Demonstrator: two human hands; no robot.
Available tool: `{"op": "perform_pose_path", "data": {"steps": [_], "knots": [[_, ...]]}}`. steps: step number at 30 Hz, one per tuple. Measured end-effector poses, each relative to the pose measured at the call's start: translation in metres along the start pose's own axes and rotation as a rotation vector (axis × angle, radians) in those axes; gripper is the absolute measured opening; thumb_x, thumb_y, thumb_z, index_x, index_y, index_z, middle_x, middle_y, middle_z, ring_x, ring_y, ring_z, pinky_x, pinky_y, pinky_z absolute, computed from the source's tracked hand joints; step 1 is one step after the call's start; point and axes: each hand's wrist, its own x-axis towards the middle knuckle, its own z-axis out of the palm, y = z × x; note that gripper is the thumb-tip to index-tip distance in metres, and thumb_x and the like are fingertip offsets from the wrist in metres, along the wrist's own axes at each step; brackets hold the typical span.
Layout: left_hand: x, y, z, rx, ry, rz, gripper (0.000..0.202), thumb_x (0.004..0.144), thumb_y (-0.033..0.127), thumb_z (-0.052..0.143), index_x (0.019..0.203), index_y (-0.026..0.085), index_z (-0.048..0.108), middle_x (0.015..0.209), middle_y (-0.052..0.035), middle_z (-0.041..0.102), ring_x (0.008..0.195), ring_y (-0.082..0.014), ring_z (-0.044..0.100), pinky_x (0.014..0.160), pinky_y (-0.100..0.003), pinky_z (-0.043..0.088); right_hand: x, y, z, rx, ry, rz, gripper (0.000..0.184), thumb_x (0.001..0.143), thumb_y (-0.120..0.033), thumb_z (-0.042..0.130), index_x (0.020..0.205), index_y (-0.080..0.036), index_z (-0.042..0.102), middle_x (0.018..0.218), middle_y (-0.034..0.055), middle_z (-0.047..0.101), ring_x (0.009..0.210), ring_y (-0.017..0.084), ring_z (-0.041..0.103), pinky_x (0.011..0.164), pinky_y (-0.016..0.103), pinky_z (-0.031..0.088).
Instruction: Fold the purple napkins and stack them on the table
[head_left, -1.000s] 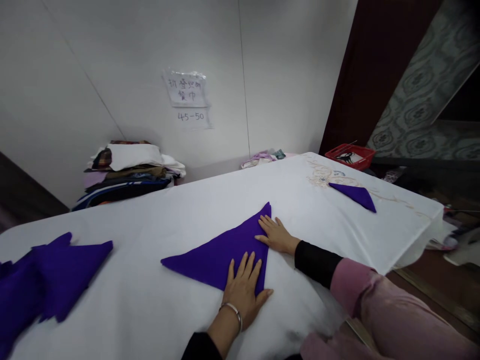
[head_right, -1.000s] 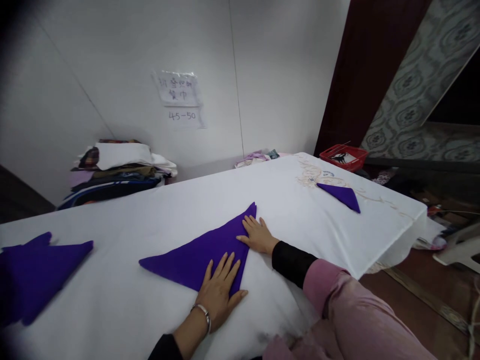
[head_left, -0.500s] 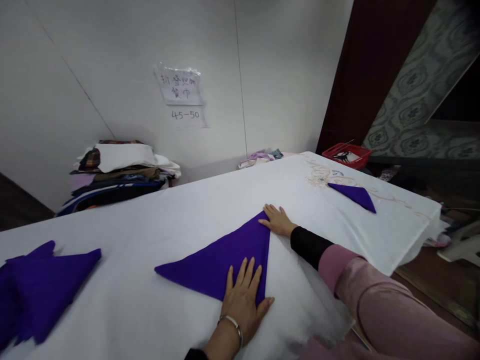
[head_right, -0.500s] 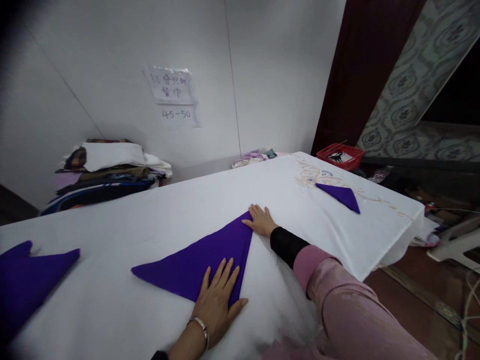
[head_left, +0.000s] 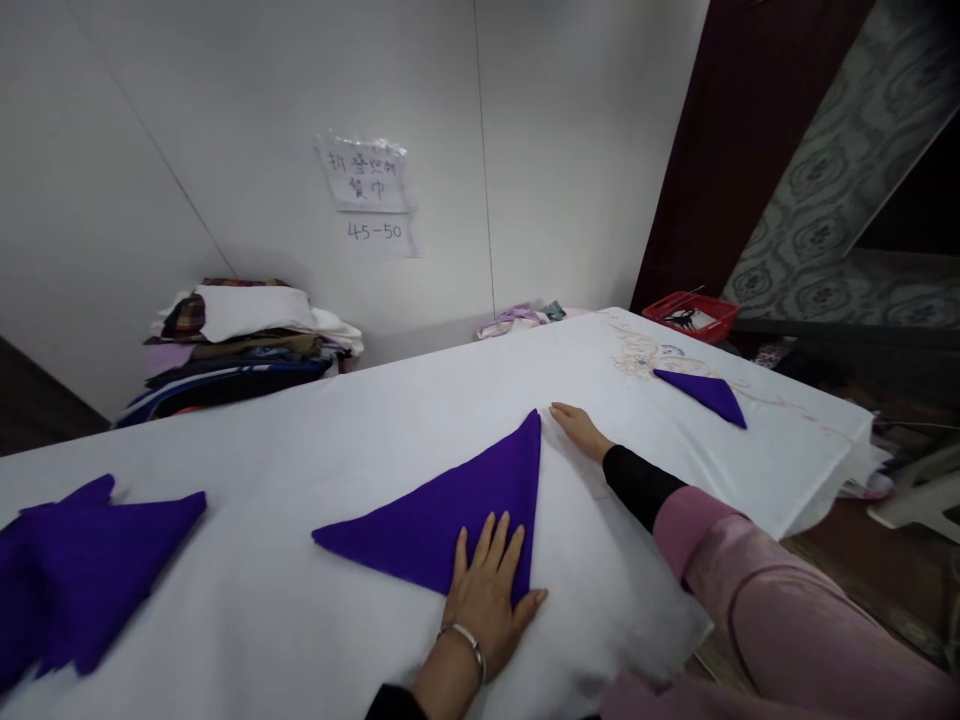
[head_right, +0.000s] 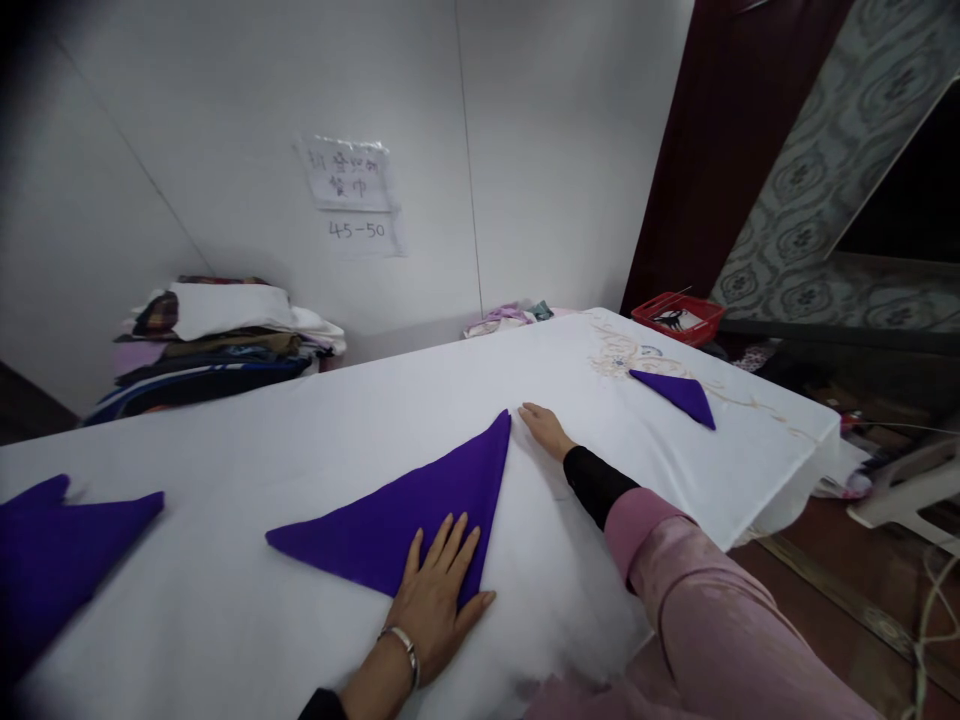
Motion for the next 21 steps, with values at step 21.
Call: {"op": "perform_pose_path", "data": {"steps": [21], "knots": [[-0.005, 0.006, -0.004, 0.012, -0.025, 0.015, 0.058, 0.09, 0.047, 0.023, 0.14, 0.019, 0.03, 0.149, -0.0068, 0.022, 0.138, -0.0278, 0.017, 0.109, -0.059, 0.015, -0.006, -0.033, 0.02, -0.149, 0.072, 0.091, 0.029, 0.086, -0.034, 0.043, 0.092, -0.019, 0.067, 0.127, 0.0109, 0.054, 0.123, 0.026, 0.041, 0.103, 0.045, 0.024]]}}
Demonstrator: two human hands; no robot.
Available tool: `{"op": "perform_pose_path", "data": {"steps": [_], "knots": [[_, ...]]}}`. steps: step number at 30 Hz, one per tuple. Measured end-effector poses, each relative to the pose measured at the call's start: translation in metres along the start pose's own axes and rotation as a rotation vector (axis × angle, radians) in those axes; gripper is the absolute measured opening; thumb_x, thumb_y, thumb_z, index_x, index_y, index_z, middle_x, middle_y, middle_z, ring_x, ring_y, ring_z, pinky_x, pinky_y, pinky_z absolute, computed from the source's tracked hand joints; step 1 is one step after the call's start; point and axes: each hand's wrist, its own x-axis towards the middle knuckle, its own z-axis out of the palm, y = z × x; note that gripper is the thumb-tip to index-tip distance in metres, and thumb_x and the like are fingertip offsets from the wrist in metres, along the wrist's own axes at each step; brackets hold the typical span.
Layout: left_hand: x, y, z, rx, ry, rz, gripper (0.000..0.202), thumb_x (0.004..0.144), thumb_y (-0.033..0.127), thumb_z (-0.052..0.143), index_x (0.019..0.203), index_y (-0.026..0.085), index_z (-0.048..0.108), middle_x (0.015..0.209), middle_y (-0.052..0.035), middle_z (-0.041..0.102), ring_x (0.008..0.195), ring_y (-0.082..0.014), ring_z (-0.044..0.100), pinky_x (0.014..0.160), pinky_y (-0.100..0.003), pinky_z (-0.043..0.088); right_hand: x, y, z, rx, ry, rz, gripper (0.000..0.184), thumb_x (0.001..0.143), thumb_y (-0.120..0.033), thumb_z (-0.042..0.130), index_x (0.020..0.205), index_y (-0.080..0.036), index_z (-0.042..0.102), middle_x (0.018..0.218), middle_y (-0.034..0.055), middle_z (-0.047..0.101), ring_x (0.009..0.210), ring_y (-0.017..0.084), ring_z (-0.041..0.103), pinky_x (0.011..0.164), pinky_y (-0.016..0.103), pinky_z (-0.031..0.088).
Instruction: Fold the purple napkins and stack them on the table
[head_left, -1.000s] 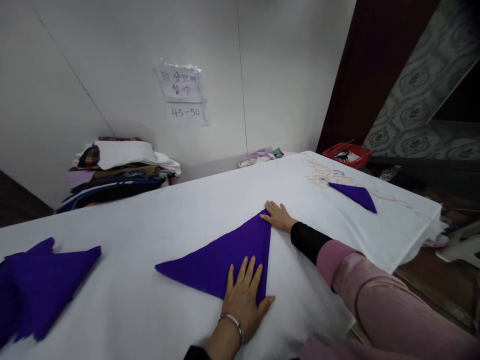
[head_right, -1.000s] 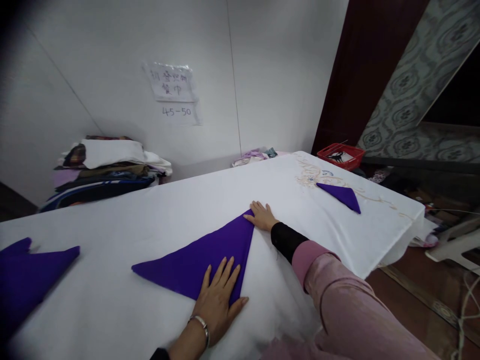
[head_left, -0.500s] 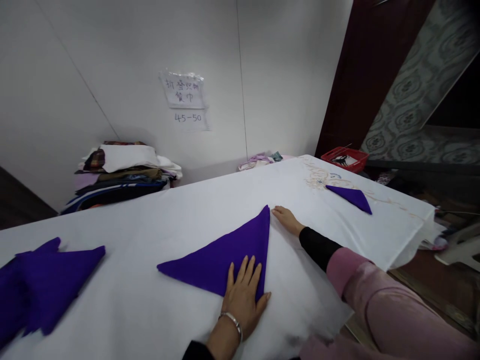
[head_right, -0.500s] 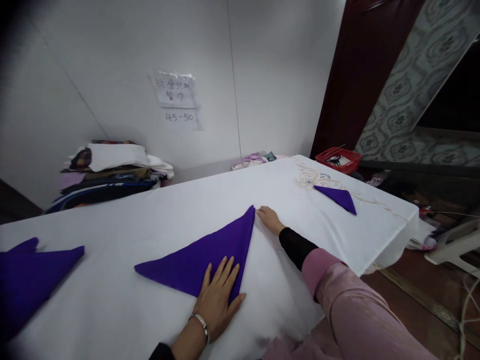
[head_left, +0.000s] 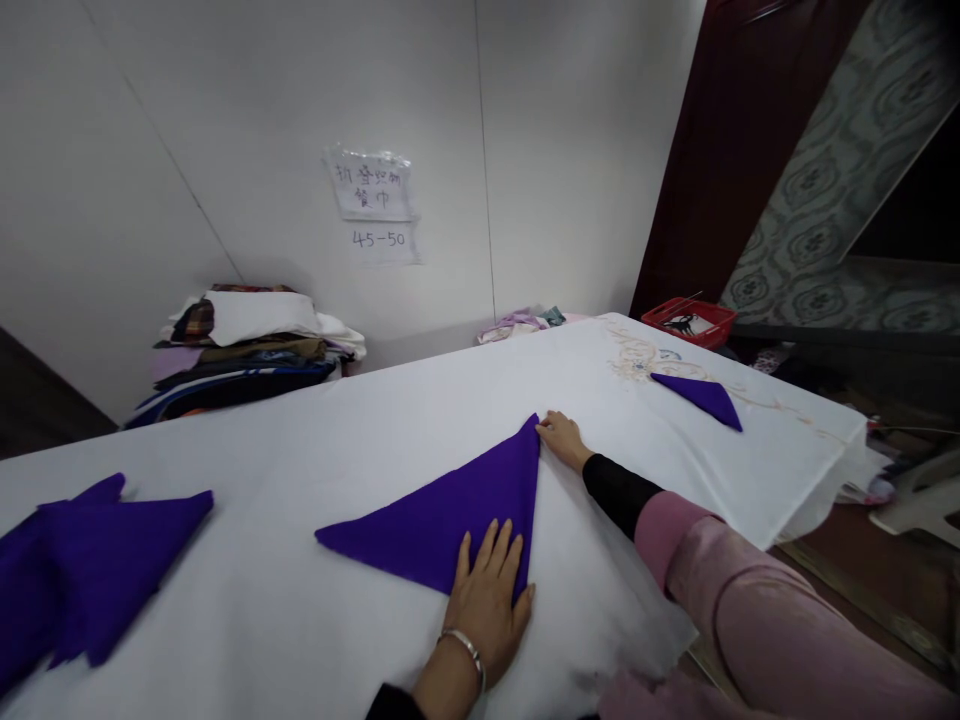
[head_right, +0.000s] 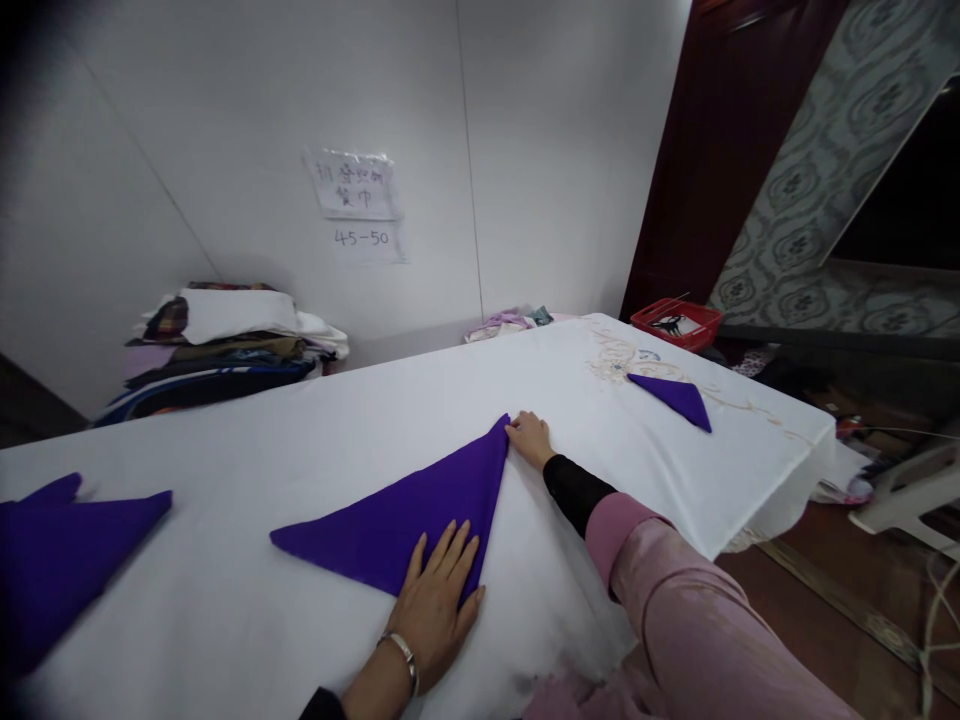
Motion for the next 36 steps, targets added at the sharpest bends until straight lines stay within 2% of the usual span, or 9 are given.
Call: {"op": "perform_pose_path", "data": {"steps": [3, 6, 8, 10, 13, 16, 18, 25, 36], "knots": [[0.0, -0.001, 0.003, 0.015, 0.032, 0.02, 0.057, 0.09, 0.046, 0.025, 0.14, 0.019, 0.03, 0.149, -0.0079, 0.024, 0.137, -0.0287, 0.019, 0.108, -0.059, 0.017, -0.003, -0.002, -0.001, -0.014, 0.014, -0.01, 0.032, 0.087, -0.034, 0.041, 0.102, -0.017, 0.064, 0.132, 0.0127, 0.049, 0.125, 0.026, 0.039, 0.103, 0.045, 0.025], [-0.001, -0.002, 0.005, 0.043, 0.064, 0.029, 0.056, 0.09, 0.045, 0.025, 0.14, 0.02, 0.03, 0.148, -0.0075, 0.025, 0.136, -0.0286, 0.021, 0.108, -0.059, 0.018, -0.009, -0.008, -0.002, -0.026, 0.035, -0.046, 0.042, 0.088, -0.035, 0.04, 0.122, -0.014, 0.052, 0.143, 0.013, 0.035, 0.134, 0.026, 0.024, 0.106, 0.043, 0.02], [-0.001, -0.002, 0.006, 0.058, 0.073, 0.03, 0.055, 0.091, 0.044, 0.025, 0.14, 0.02, 0.03, 0.148, -0.007, 0.026, 0.136, -0.0284, 0.021, 0.108, -0.058, 0.019, -0.015, -0.016, -0.001, -0.045, 0.038, -0.148, 0.049, 0.09, -0.038, 0.038, 0.131, -0.013, 0.043, 0.148, 0.0126, 0.026, 0.137, 0.024, 0.014, 0.108, 0.042, 0.013], [-0.001, -0.003, 0.007, 0.066, 0.079, 0.031, 0.055, 0.09, 0.045, 0.026, 0.14, 0.021, 0.03, 0.148, -0.0069, 0.027, 0.136, -0.0287, 0.022, 0.107, -0.058, 0.019, -0.02, -0.024, 0.002, -0.081, 0.012, -0.309, 0.055, 0.091, -0.044, 0.033, 0.136, -0.012, 0.037, 0.149, 0.0129, 0.023, 0.138, 0.024, 0.01, 0.11, 0.043, 0.008], [-0.002, -0.003, 0.007, 0.064, 0.077, 0.026, 0.055, 0.09, 0.045, 0.027, 0.14, 0.021, 0.031, 0.148, -0.0071, 0.027, 0.136, -0.0292, 0.022, 0.107, -0.058, 0.02, -0.027, -0.032, 0.009, -0.136, -0.101, -0.473, 0.067, 0.091, -0.056, 0.025, 0.14, -0.01, 0.03, 0.149, 0.015, 0.022, 0.139, 0.025, 0.008, 0.11, 0.044, 0.005], [-0.003, -0.002, 0.007, 0.046, 0.044, 0.019, 0.058, 0.09, 0.048, 0.026, 0.14, 0.02, 0.028, 0.149, -0.0077, 0.023, 0.137, -0.0294, 0.02, 0.107, -0.059, 0.019, -0.029, -0.03, 0.017, -0.171, -0.228, -0.426, 0.078, 0.087, -0.064, 0.021, 0.141, -0.009, 0.027, 0.149, 0.0162, 0.021, 0.138, 0.028, 0.012, 0.109, 0.045, 0.008], [-0.004, -0.002, 0.007, 0.027, 0.024, 0.018, 0.063, 0.089, 0.054, 0.024, 0.142, 0.019, 0.025, 0.15, -0.0079, 0.02, 0.137, -0.0295, 0.017, 0.108, -0.06, 0.018, -0.028, -0.027, 0.02, -0.187, -0.257, -0.376, 0.08, 0.086, -0.067, 0.02, 0.142, -0.011, 0.026, 0.149, 0.0152, 0.02, 0.138, 0.028, 0.012, 0.109, 0.046, 0.008], [-0.006, -0.001, 0.006, -0.035, -0.027, 0.007, 0.077, 0.083, 0.067, 0.023, 0.142, 0.018, 0.02, 0.151, -0.0082, 0.014, 0.138, -0.0301, 0.011, 0.109, -0.061, 0.013, -0.017, -0.02, 0.019, -0.22, -0.258, -0.375, 0.081, 0.085, -0.068, 0.016, 0.143, -0.012, 0.024, 0.15, 0.0138, 0.017, 0.138, 0.028, 0.01, 0.108, 0.047, 0.007], [-0.009, 0.001, -0.001, -0.104, -0.037, 0.018, 0.074, 0.081, 0.068, 0.028, 0.142, 0.029, 0.02, 0.151, -0.0085, 0.015, 0.138, -0.0302, 0.01, 0.108, -0.062, 0.011, 0.01, -0.013, 0.015, -0.275, -0.299, -0.345, 0.079, 0.086, -0.067, 0.011, 0.144, -0.015, 0.021, 0.152, 0.0093, 0.013, 0.139, 0.025, 0.006, 0.108, 0.049, 0.004]]}}
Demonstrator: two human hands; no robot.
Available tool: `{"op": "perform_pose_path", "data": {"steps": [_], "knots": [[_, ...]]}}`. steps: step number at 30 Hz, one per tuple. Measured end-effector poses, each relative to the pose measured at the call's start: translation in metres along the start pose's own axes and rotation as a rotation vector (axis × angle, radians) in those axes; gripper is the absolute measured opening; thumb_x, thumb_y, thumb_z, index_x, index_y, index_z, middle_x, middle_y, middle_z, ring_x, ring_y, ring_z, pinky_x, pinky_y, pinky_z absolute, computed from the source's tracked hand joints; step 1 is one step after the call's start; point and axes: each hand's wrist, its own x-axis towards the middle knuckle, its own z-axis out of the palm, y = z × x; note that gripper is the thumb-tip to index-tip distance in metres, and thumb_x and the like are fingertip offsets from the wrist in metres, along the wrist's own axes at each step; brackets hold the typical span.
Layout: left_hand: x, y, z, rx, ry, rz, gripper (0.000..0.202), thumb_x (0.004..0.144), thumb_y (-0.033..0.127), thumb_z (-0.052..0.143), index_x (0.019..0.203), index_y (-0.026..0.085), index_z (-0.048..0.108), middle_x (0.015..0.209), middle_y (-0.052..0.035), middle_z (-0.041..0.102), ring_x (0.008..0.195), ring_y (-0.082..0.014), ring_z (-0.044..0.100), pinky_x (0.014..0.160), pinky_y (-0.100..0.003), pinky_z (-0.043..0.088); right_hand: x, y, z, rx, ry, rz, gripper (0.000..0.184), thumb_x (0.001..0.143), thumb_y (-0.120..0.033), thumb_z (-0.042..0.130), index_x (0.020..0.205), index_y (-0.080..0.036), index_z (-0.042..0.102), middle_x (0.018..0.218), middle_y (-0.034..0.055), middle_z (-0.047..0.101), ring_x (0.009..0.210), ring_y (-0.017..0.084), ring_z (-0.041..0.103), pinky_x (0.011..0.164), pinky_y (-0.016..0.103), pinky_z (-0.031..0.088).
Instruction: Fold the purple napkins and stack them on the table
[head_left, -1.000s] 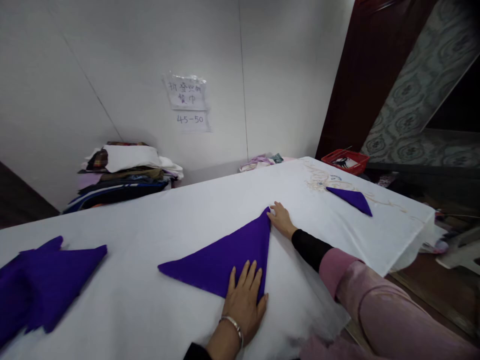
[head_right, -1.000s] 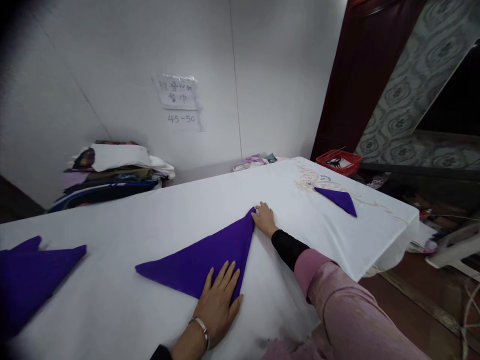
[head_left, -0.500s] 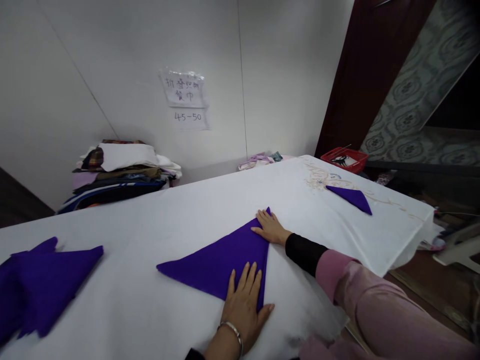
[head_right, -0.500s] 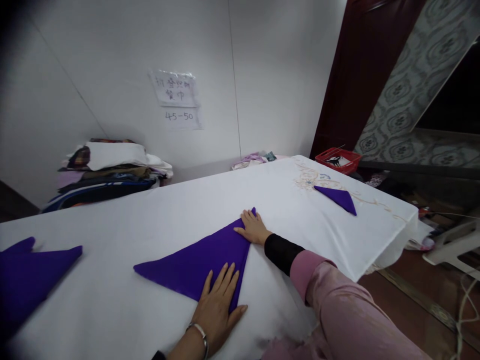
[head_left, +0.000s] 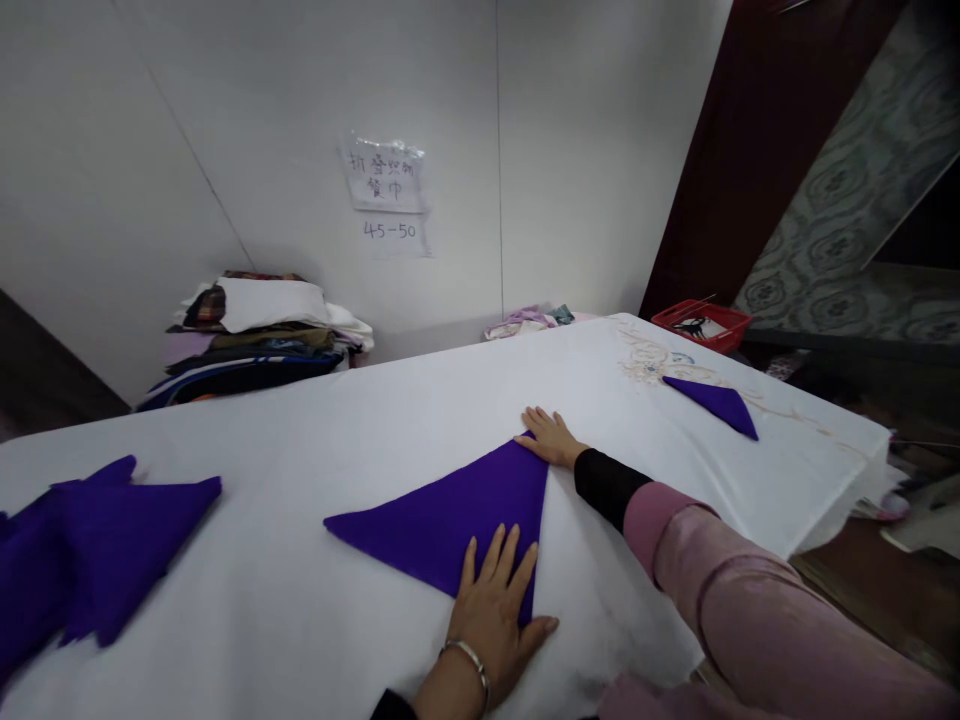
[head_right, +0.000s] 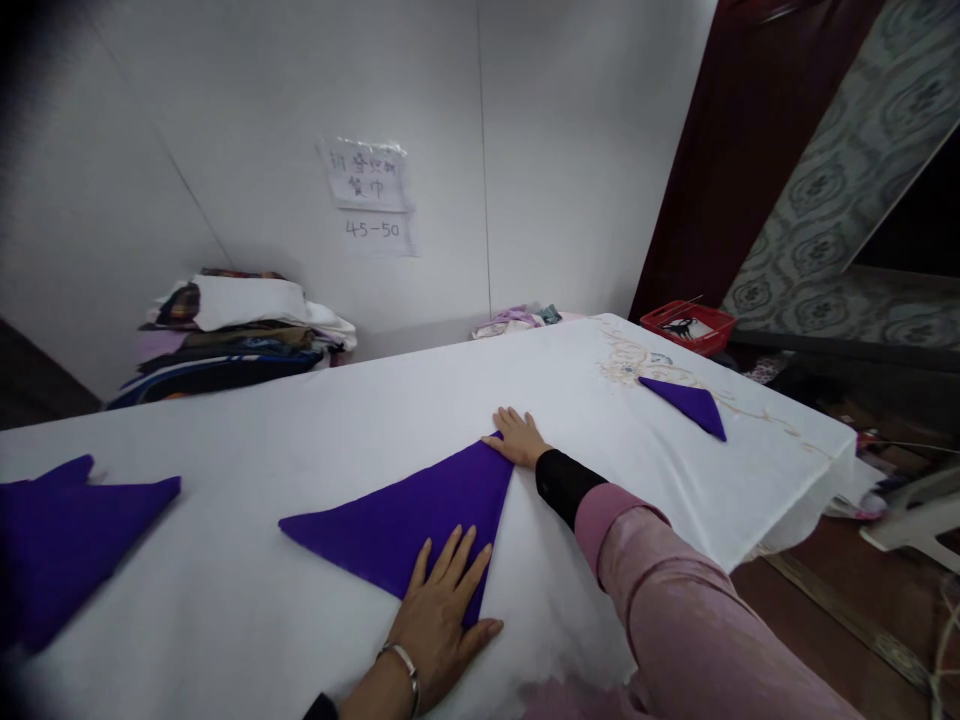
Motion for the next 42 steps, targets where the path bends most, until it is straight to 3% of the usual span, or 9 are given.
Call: {"op": "perform_pose_path", "data": {"steps": [13, 19, 22, 26, 30, 35, 38, 42], "knots": [[-0.001, 0.002, -0.001, 0.006, -0.016, -0.007, 0.072, 0.08, 0.069, 0.028, 0.141, 0.031, 0.025, 0.152, -0.0087, 0.014, 0.138, -0.0299, 0.009, 0.107, -0.062, 0.011, 0.023, 0.016, -0.006, 0.032, 0.006, 0.109, 0.071, 0.087, -0.064, 0.019, 0.143, -0.02, 0.023, 0.152, 0.0074, 0.01, 0.139, 0.026, 0.003, 0.108, 0.051, 0.001], [0.0, 0.004, -0.004, 0.015, -0.007, -0.008, 0.07, 0.081, 0.068, 0.027, 0.14, 0.029, 0.027, 0.151, -0.0091, 0.016, 0.138, -0.0296, 0.01, 0.107, -0.062, 0.01, 0.016, 0.013, -0.031, 0.099, -0.01, 0.154, 0.071, 0.09, -0.06, 0.006, 0.145, -0.018, 0.016, 0.151, 0.0106, 0.015, 0.138, 0.027, 0.011, 0.107, 0.05, 0.013], [0.001, 0.003, -0.004, 0.018, 0.006, -0.002, 0.07, 0.081, 0.067, 0.029, 0.14, 0.029, 0.028, 0.151, -0.0096, 0.018, 0.138, -0.03, 0.011, 0.107, -0.062, 0.011, -0.018, -0.01, -0.03, 0.086, 0.041, 0.037, 0.072, 0.089, -0.063, 0.016, 0.145, -0.018, 0.018, 0.152, 0.0078, 0.009, 0.139, 0.024, 0.003, 0.11, 0.046, 0.003], [0.001, 0.003, -0.003, 0.021, 0.014, 0.002, 0.07, 0.081, 0.067, 0.03, 0.14, 0.028, 0.03, 0.149, -0.0104, 0.024, 0.138, -0.0306, 0.015, 0.107, -0.061, 0.012, -0.082, -0.056, -0.005, 0.084, 0.038, -0.378, 0.073, 0.088, -0.064, 0.023, 0.145, -0.018, 0.02, 0.151, 0.0095, 0.016, 0.139, 0.024, 0.006, 0.11, 0.045, -0.001], [0.001, 0.003, -0.002, 0.031, 0.02, -0.006, 0.07, 0.082, 0.067, 0.028, 0.139, 0.028, 0.032, 0.145, -0.0106, 0.035, 0.136, -0.0303, 0.021, 0.108, -0.061, 0.011, -0.11, -0.079, 0.011, 0.126, -0.053, -0.473, 0.071, 0.089, -0.063, 0.022, 0.145, -0.019, 0.019, 0.151, 0.0104, 0.016, 0.139, 0.024, 0.008, 0.11, 0.046, 0.0], [0.0, 0.002, -0.001, 0.045, 0.03, -0.043, 0.071, 0.083, 0.065, 0.025, 0.14, 0.023, 0.028, 0.148, -0.0097, 0.028, 0.137, -0.0286, 0.018, 0.109, -0.059, 0.011, -0.09, -0.065, 0.0, 0.2, -0.085, -0.455, 0.071, 0.089, -0.063, 0.024, 0.144, -0.018, 0.022, 0.15, 0.0112, 0.018, 0.138, 0.024, 0.01, 0.11, 0.047, 0.003], [-0.001, 0.002, -0.001, 0.051, 0.059, -0.064, 0.07, 0.084, 0.063, 0.026, 0.141, 0.021, 0.027, 0.15, -0.009, 0.024, 0.138, -0.0278, 0.015, 0.109, -0.058, 0.011, -0.076, -0.045, -0.008, 0.286, 0.056, -0.36, 0.067, 0.09, -0.06, 0.025, 0.143, -0.02, 0.025, 0.149, 0.0081, 0.024, 0.138, 0.023, 0.013, 0.111, 0.046, 0.008], [-0.002, 0.003, -0.002, 0.034, 0.092, -0.08, 0.07, 0.085, 0.061, 0.029, 0.141, 0.02, 0.026, 0.149, -0.0104, 0.026, 0.137, -0.0276, 0.017, 0.109, -0.057, 0.012, -0.075, -0.015, -0.007, 0.377, 0.292, -0.257, 0.055, 0.09, -0.053, 0.034, 0.133, -0.019, 0.046, 0.14, 0.0088, 0.041, 0.134, 0.024, 0.026, 0.109, 0.045, 0.022]]}}
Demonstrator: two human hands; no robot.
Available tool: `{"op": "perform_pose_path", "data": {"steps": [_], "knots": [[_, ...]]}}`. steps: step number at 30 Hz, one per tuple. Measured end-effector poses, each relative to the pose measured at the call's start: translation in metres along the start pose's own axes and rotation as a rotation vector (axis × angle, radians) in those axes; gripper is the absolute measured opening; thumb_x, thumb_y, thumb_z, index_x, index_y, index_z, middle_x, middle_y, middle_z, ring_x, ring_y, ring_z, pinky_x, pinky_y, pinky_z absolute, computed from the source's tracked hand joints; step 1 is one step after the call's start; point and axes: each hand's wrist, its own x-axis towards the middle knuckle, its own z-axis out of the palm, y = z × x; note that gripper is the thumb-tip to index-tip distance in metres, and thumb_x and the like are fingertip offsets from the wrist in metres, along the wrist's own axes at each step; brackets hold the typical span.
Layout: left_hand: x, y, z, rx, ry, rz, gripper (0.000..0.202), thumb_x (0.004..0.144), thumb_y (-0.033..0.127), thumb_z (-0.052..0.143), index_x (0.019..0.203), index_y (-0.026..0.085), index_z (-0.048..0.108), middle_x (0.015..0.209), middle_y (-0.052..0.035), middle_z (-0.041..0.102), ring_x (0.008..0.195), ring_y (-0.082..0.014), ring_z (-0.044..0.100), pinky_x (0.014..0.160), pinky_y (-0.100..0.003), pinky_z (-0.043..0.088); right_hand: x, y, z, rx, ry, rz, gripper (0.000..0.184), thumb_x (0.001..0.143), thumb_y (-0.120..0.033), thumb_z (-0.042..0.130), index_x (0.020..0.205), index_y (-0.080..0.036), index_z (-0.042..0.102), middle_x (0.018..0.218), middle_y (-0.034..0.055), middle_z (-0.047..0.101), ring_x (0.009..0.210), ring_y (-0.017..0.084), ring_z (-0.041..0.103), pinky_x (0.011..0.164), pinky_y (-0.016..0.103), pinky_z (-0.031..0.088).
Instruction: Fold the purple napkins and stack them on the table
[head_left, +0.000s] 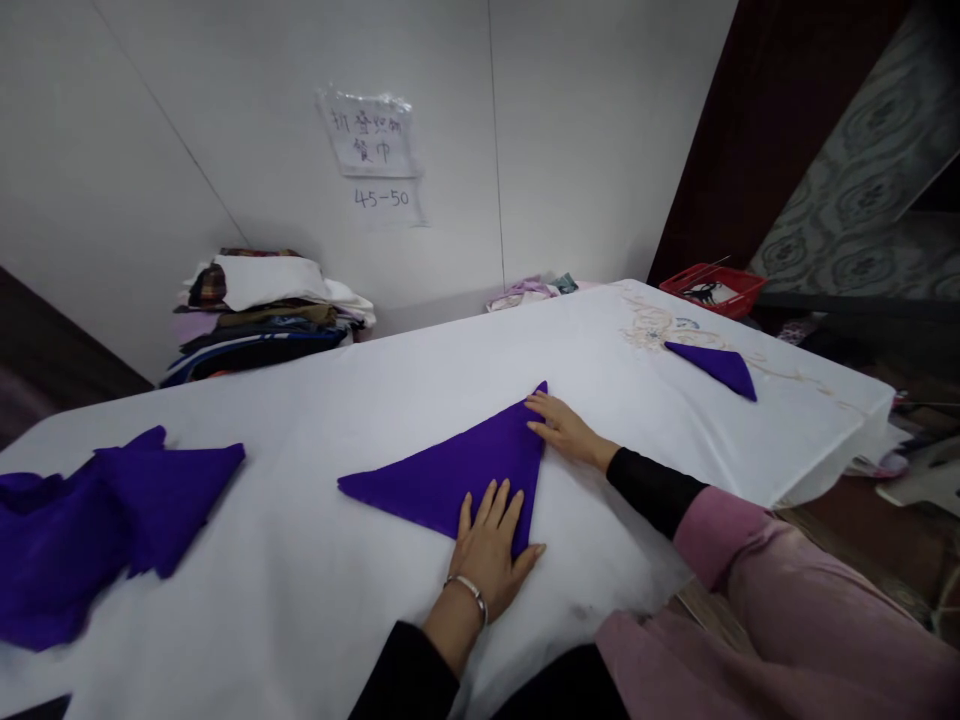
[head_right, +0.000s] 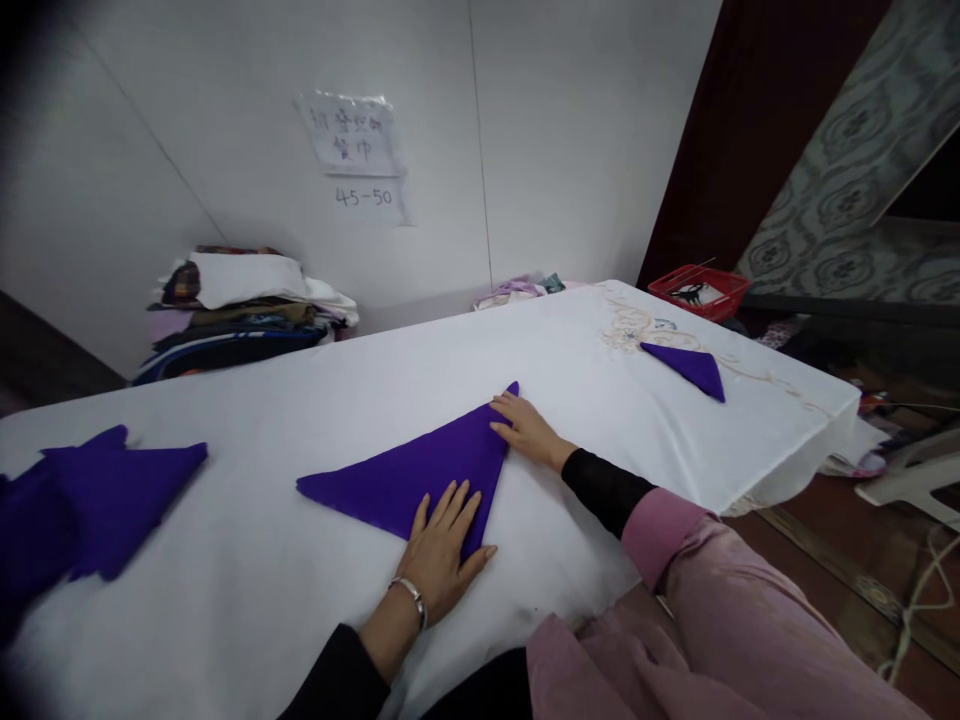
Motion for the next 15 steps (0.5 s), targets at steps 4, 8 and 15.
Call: {"op": "perform_pose_path", "data": {"steps": [4, 8, 15], "knots": [[-0.001, 0.003, -0.002, -0.012, 0.023, 0.063, 0.067, 0.085, 0.058, 0.034, 0.14, 0.02, 0.028, 0.148, -0.0094, 0.029, 0.137, -0.027, 0.019, 0.11, -0.056, 0.009, -0.022, 0.017, -0.005, 0.05, -0.004, -0.056, 0.04, 0.091, -0.037, 0.035, 0.121, -0.023, 0.057, 0.133, 0.0055, 0.05, 0.131, 0.021, 0.032, 0.106, 0.046, 0.029], [-0.005, 0.008, -0.001, -0.01, 0.024, 0.132, 0.06, 0.085, 0.048, 0.042, 0.138, 0.021, 0.033, 0.146, -0.0074, 0.034, 0.136, -0.0263, 0.023, 0.11, -0.054, 0.013, -0.035, 0.021, -0.006, -0.009, -0.122, -0.139, 0.038, 0.087, -0.026, 0.037, 0.119, -0.023, 0.058, 0.131, 0.0058, 0.052, 0.131, 0.021, 0.033, 0.106, 0.049, 0.028], [-0.013, 0.013, -0.001, -0.051, 0.015, 0.03, 0.05, 0.084, 0.028, 0.04, 0.133, 0.021, 0.041, 0.139, -0.0034, 0.045, 0.13, -0.0213, 0.034, 0.11, -0.045, 0.023, -0.029, 0.018, -0.001, -0.088, -0.13, -0.207, 0.039, 0.087, -0.02, 0.038, 0.119, -0.022, 0.059, 0.129, 0.0088, 0.054, 0.129, 0.024, 0.036, 0.106, 0.05, 0.027]]}}
